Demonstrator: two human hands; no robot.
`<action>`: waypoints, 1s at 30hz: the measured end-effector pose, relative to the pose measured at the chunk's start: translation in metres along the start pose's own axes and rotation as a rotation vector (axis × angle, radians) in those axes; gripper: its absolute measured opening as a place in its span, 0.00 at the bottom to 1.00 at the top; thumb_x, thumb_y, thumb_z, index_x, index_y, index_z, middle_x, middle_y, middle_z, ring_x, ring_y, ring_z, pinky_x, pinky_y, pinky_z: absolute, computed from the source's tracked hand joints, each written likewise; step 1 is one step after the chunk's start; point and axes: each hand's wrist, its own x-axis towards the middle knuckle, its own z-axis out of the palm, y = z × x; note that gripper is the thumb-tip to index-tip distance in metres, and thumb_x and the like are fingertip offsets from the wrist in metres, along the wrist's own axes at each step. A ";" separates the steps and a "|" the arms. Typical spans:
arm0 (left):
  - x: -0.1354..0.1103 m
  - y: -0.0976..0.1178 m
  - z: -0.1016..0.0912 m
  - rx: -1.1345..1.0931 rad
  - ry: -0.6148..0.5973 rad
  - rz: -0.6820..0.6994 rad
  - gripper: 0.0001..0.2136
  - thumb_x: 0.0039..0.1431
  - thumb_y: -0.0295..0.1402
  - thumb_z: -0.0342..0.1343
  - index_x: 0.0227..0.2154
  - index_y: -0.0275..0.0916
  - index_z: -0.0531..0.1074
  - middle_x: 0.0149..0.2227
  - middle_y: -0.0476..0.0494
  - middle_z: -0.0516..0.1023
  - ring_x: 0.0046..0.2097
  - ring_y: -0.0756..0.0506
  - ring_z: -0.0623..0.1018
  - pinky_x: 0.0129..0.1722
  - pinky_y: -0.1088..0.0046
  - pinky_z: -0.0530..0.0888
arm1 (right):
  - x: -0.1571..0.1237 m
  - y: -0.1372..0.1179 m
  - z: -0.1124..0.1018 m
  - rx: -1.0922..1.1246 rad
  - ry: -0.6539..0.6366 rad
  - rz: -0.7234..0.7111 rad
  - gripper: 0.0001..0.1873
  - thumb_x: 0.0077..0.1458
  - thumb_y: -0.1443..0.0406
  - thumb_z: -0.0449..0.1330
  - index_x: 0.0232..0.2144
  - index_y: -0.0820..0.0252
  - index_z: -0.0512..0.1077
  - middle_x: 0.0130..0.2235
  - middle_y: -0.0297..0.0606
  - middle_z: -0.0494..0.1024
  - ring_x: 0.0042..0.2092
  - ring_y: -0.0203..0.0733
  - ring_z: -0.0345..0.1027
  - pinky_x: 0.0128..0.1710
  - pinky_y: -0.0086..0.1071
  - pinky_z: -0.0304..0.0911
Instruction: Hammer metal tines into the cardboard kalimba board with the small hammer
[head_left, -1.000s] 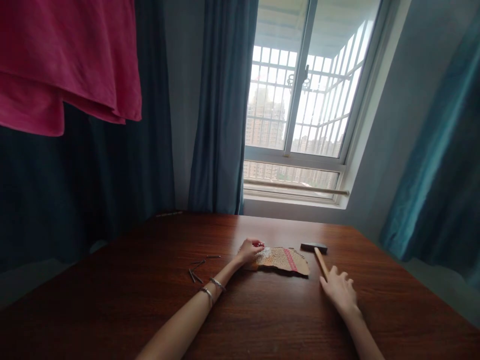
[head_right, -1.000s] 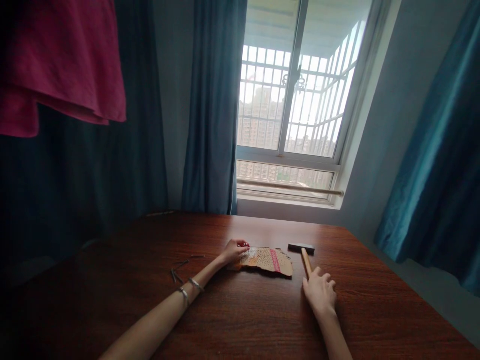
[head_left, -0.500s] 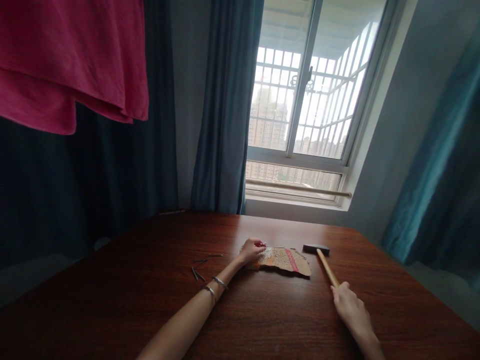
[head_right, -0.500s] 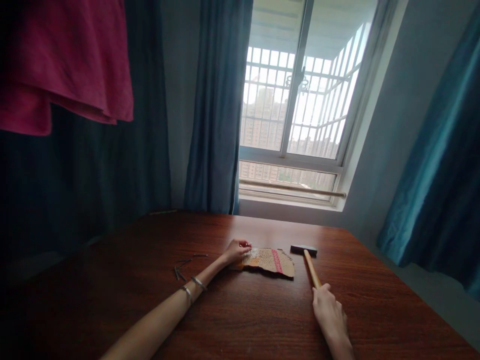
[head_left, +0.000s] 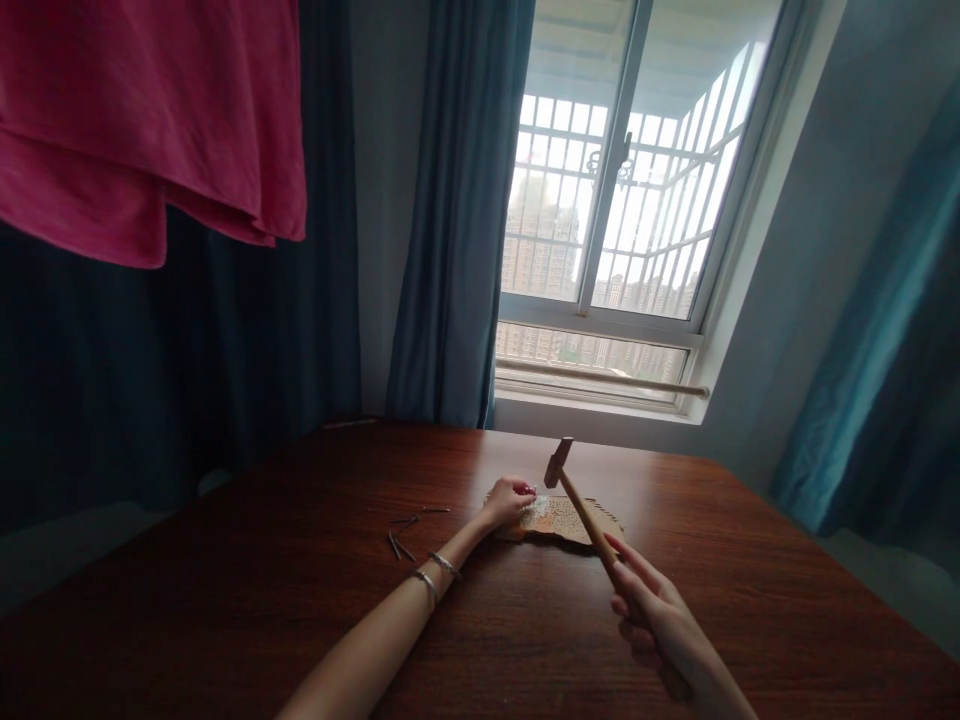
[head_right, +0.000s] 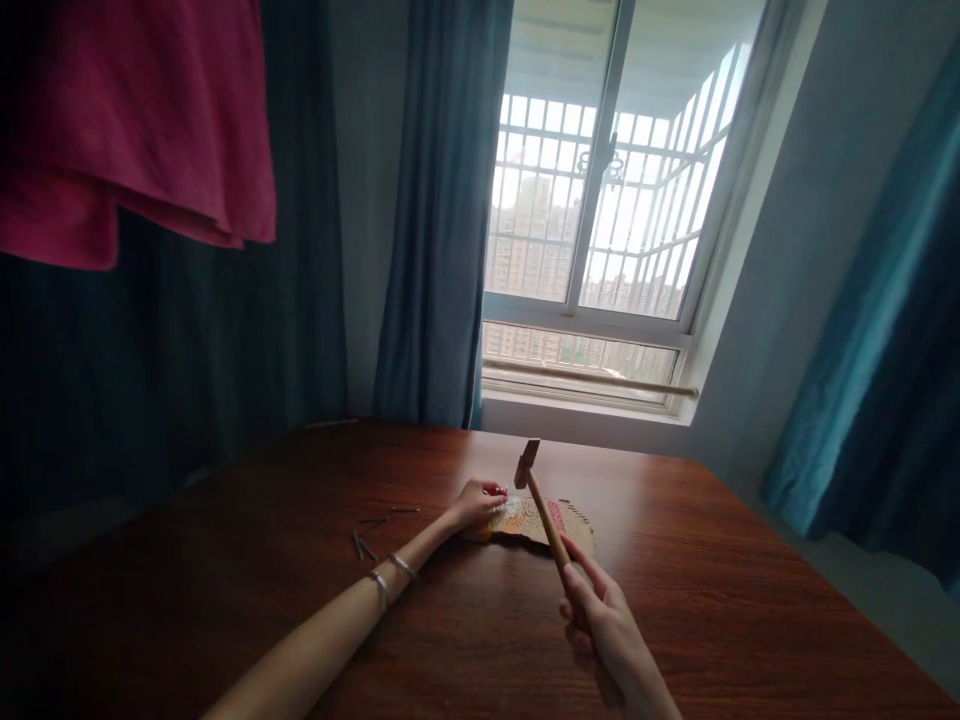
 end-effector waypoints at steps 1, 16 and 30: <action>0.000 0.000 0.000 0.006 0.000 0.002 0.12 0.42 0.37 0.57 0.26 0.34 0.77 0.27 0.44 0.78 0.31 0.47 0.74 0.29 0.76 0.65 | 0.001 0.000 0.005 0.004 -0.004 0.013 0.38 0.43 0.50 0.60 0.56 0.45 0.53 0.19 0.25 0.62 0.13 0.24 0.47 0.10 0.18 0.38; -0.002 0.006 -0.003 0.051 -0.055 -0.026 0.14 0.44 0.39 0.55 0.27 0.33 0.76 0.27 0.44 0.77 0.32 0.47 0.74 0.29 0.76 0.64 | 0.011 0.000 0.024 0.052 0.000 -0.029 0.36 0.49 0.53 0.57 0.59 0.49 0.50 0.19 0.25 0.61 0.12 0.23 0.48 0.10 0.17 0.39; -0.003 0.007 -0.004 0.093 -0.074 0.014 0.12 0.44 0.37 0.54 0.26 0.33 0.76 0.27 0.45 0.77 0.31 0.47 0.73 0.30 0.76 0.64 | 0.008 0.005 0.027 0.042 -0.009 -0.029 0.39 0.49 0.53 0.57 0.60 0.54 0.46 0.18 0.25 0.61 0.12 0.23 0.46 0.09 0.17 0.40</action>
